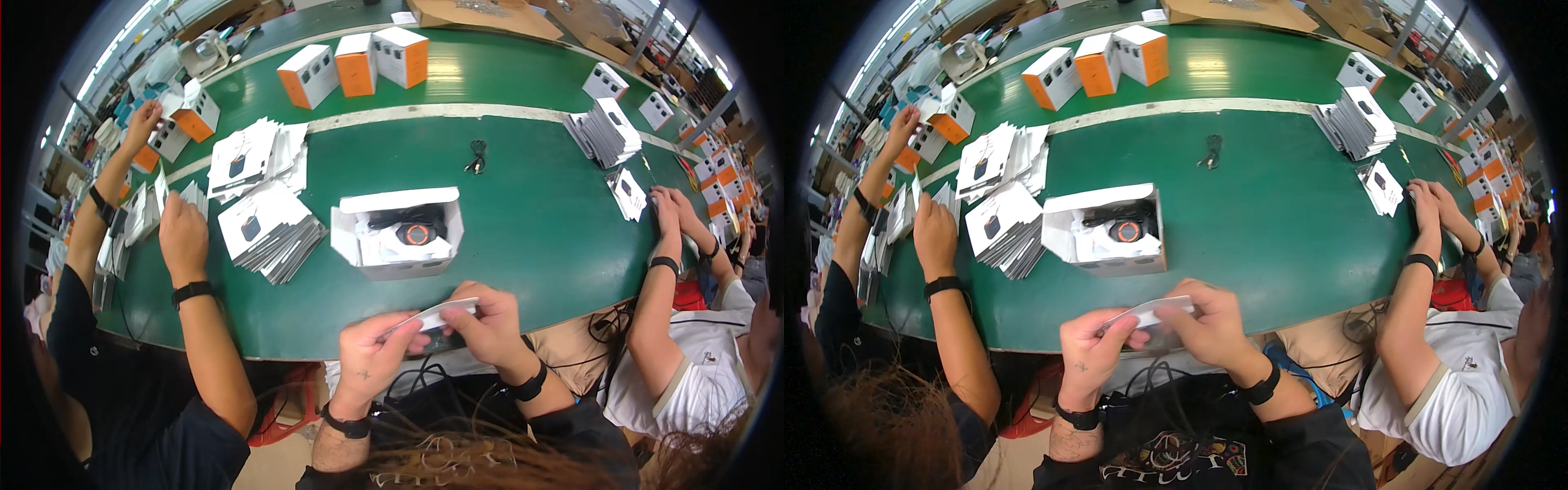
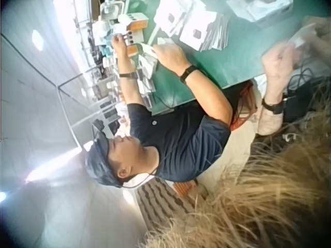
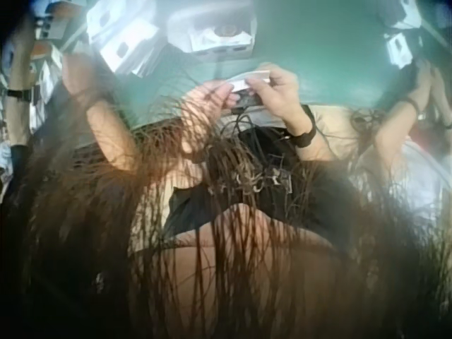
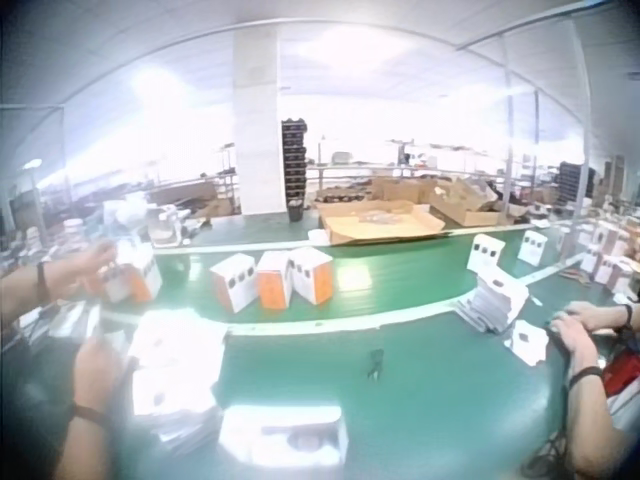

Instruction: Packing electronic devices, cables, and user manuals into individual boxes on a factory assembly line.

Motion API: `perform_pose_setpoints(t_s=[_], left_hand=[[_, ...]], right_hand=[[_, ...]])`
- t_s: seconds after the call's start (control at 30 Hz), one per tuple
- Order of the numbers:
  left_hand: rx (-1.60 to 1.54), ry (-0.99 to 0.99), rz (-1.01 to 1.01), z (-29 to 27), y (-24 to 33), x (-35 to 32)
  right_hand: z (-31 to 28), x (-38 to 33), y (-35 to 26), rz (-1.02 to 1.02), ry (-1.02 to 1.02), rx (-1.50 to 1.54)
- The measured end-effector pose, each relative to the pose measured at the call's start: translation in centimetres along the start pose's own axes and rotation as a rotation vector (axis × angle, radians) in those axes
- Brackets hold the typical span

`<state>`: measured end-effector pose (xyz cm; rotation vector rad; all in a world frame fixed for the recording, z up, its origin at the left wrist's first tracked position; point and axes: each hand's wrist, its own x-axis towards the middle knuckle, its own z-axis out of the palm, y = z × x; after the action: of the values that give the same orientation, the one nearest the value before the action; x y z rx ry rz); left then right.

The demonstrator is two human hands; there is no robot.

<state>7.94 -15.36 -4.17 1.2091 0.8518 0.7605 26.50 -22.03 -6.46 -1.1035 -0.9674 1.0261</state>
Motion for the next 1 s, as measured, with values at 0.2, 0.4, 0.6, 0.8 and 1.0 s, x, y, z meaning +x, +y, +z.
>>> perform_pose_setpoints(t_s=[0.2,0.4,0.6,0.8,1.0], left_hand=[[0.051,0.024,0.127,0.0,-0.4,-0.2],[0.353,-0.027,0.305,-0.4,0.7,-0.9],[0.540,-0.076,0.649,-1.4,5.4,-1.7],[0.693,0.323,1.043,-0.6,9.5,2.7],[1.265,0.270,0.893,0.0,8.1,6.3]], right_hand=[[0.7,0.4,-1.7,0.072,0.049,0.050],[-0.5,0.7,-4.2,-0.234,-0.144,-0.631],[0.0,0.1,-8.7,-0.512,-0.153,-0.635],[-0.6,8.6,-12.8,-0.942,-0.080,-0.974],[-0.6,10.7,-13.0,-0.774,-0.270,-1.341]])
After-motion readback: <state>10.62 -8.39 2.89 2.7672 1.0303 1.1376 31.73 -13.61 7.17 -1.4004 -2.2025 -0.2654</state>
